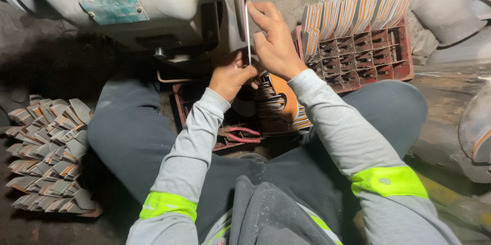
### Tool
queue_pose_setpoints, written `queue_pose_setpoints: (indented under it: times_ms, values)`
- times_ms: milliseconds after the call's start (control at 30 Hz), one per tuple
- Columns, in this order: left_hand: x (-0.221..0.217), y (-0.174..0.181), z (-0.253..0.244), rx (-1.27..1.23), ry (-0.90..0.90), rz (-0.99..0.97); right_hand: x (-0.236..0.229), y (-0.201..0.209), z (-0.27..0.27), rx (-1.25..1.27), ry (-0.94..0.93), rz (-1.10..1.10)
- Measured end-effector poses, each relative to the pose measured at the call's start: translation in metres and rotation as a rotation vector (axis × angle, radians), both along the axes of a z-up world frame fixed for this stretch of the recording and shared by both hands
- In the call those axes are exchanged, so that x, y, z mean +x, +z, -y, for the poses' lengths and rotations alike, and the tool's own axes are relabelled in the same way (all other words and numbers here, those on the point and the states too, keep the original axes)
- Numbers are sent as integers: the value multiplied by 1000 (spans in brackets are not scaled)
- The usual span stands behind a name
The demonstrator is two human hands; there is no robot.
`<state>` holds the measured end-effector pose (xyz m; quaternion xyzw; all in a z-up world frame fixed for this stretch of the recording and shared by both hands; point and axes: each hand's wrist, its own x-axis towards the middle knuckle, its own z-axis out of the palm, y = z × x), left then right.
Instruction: The person sits on the floor and uses a bench grinder to smooth the edges of small, curved ceramic tiles. They handle the tiles one at a time, pressing them against the spinning wheel, then placing them into a red crate.
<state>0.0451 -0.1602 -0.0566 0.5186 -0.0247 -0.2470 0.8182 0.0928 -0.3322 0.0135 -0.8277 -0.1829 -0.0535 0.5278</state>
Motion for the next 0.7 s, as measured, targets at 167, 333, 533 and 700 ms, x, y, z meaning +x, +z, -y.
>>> queue_pose_setpoints:
  times_ms: [167, 333, 533, 700]
  values:
    - [-24, 8, 3, 1, 0, -1, -24, 16, 2, 24, 37, -3]
    - [-54, 1, 13, 15, 86, 80, -50, 34, 5, -23, 51, -1]
    - [-62, 2, -15, 755, 258, 632, -71, 38, 37, 232, 148, -428]
    - [-49, 28, -20, 931, 168, 732, -65, 23, 46, 397, 74, -556]
